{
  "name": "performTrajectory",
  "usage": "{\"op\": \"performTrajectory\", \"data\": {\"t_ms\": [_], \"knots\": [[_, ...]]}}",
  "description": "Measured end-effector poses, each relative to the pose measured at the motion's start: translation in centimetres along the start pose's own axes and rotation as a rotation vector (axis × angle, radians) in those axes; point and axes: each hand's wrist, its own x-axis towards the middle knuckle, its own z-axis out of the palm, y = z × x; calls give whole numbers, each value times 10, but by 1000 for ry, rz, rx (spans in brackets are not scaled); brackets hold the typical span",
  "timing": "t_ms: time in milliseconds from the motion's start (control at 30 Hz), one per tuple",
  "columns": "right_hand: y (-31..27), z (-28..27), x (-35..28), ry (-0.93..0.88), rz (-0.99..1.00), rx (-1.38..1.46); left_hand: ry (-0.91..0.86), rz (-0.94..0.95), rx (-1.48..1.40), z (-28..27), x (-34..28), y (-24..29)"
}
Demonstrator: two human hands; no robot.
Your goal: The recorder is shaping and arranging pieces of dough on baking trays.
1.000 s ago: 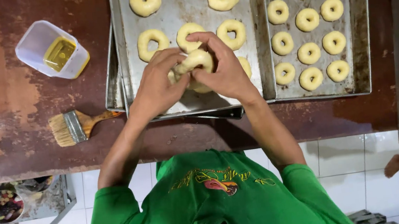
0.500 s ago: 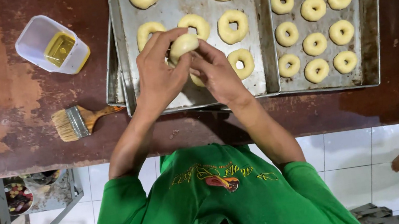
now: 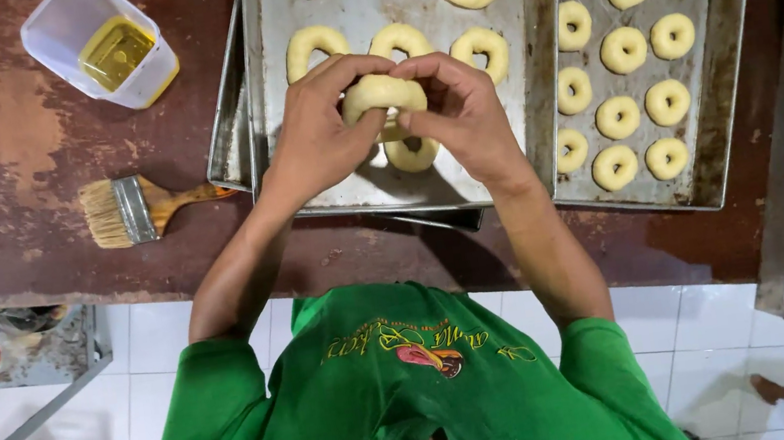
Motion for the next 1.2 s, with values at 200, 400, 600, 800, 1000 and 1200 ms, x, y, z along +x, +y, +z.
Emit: {"op": "performTrajectory", "data": {"t_ms": [200, 400, 600, 800, 1000, 1200], "knots": [[8, -6, 28, -25, 87, -138, 27, 37, -26, -3, 1, -14], [4, -51, 92, -142, 198, -300, 75, 89, 120, -29, -11, 2], [20, -101, 164, 3, 184, -497, 136, -17, 34, -51, -32, -8], [81, -141, 206, 133, 363, -244, 179, 4, 57, -55, -41, -6], [79, -118, 199, 223, 154, -843, 178, 7, 63, -59, -40, -8], [91, -118, 199, 92, 51, -1072, 147, 2, 59, -55, -35, -14]]}}
